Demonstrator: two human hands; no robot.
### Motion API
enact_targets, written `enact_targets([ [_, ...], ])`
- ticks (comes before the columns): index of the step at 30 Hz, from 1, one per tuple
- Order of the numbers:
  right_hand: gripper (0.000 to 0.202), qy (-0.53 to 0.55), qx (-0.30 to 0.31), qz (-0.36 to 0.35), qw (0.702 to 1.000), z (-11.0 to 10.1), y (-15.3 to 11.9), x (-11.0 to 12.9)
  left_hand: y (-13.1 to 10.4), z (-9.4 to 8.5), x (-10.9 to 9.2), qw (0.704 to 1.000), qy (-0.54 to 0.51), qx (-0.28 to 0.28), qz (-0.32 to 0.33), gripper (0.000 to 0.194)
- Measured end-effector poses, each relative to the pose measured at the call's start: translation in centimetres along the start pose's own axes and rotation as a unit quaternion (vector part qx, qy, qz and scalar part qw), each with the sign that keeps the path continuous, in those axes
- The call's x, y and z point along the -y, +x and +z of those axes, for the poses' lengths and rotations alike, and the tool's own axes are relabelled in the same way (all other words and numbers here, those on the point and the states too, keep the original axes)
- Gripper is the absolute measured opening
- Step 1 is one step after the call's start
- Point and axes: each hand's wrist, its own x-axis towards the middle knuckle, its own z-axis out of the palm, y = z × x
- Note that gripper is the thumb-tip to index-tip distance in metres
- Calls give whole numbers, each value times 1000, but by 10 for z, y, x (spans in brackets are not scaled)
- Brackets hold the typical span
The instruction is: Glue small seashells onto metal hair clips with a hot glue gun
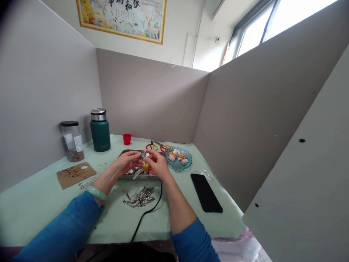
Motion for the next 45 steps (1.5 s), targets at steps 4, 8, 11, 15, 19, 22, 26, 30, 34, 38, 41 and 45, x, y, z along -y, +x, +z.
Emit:
enact_targets([
  [4,34,-2,-23,-5,1000,-1,0,1,-1,0,0,1000,9,-7,-4,17],
  [8,30,-12,-56,-14,998,-2,2,-1,-3,1,0,1000,25,-15,-9,20],
  [11,27,-33,-62,-24,997,-2,3,-3,-4,3,0,999,46,-22,-13,23],
  [15,22,-65,-61,-28,996,-2,2,-5,-5,5,0,997,74,-28,-12,27],
  [19,21,-65,-67,-22,995,-3,2,-4,-7,8,0,996,90,-19,-8,32],
  [22,21,-66,-72,-19,995,-2,2,-2,-8,9,0,995,98,-7,0,38],
  [26,23,-69,-86,-20,994,-1,2,-3,-5,7,2,993,118,-17,7,38],
  [30,27,-97,-137,-18,986,-17,8,-8,-2,6,2,986,151,-65,-2,39],
  [34,30,-188,-274,15,943,-63,16,-16,-3,7,1,982,169,-81,0,38],
  [38,31,-319,-317,136,883,-120,15,-24,-5,9,-1,983,165,-78,1,34],
  [41,30,-356,-324,182,857,-151,9,-30,-4,9,0,982,174,-76,1,34],
  [45,25,-396,-316,241,827,-168,6,-39,-2,7,1,979,190,-79,-3,35],
])
